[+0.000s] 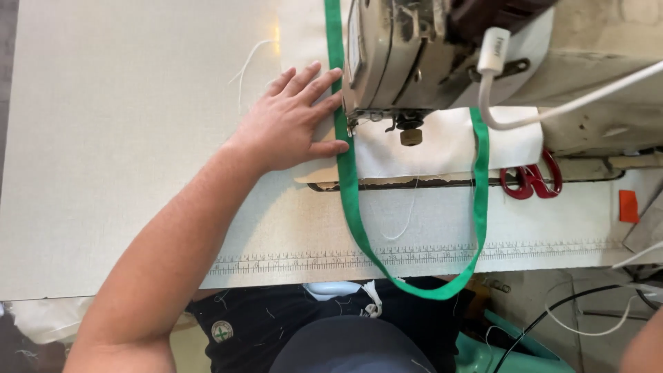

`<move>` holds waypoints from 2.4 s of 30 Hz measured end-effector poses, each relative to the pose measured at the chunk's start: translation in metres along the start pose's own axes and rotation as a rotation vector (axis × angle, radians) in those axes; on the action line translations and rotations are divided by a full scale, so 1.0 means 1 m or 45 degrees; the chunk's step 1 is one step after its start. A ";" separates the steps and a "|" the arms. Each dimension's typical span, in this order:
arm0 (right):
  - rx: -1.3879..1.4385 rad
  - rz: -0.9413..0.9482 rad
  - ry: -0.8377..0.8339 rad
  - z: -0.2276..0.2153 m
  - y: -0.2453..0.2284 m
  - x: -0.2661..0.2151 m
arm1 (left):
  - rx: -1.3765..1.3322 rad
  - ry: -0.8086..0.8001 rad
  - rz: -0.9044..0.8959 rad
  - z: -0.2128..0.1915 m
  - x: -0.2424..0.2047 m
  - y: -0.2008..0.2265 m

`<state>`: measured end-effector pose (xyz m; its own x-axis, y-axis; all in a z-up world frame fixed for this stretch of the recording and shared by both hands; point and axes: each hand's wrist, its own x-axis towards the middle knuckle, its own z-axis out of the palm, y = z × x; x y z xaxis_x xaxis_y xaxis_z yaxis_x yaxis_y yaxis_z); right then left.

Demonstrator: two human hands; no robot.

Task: Measuring, cutting, and positioning green straps onto a white fabric panel at a sewing machine station.

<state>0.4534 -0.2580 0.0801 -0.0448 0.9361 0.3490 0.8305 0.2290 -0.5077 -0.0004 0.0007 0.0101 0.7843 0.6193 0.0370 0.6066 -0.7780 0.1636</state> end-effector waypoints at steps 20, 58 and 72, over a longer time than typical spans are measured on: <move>-0.500 0.595 -0.552 0.098 -0.121 0.153 | 0.597 0.238 -0.651 -0.023 -0.097 0.045; -0.252 -0.229 0.504 0.089 -0.016 0.060 | -0.149 0.227 0.332 0.006 -0.033 0.018; -0.468 -0.029 0.446 0.083 0.029 0.019 | -0.127 0.192 0.292 0.004 -0.020 0.008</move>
<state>0.4303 -0.2117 0.0062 0.0716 0.7718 0.6318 0.9748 0.0800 -0.2082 -0.0113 -0.0182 0.0067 0.8667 0.4432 0.2291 0.3942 -0.8898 0.2298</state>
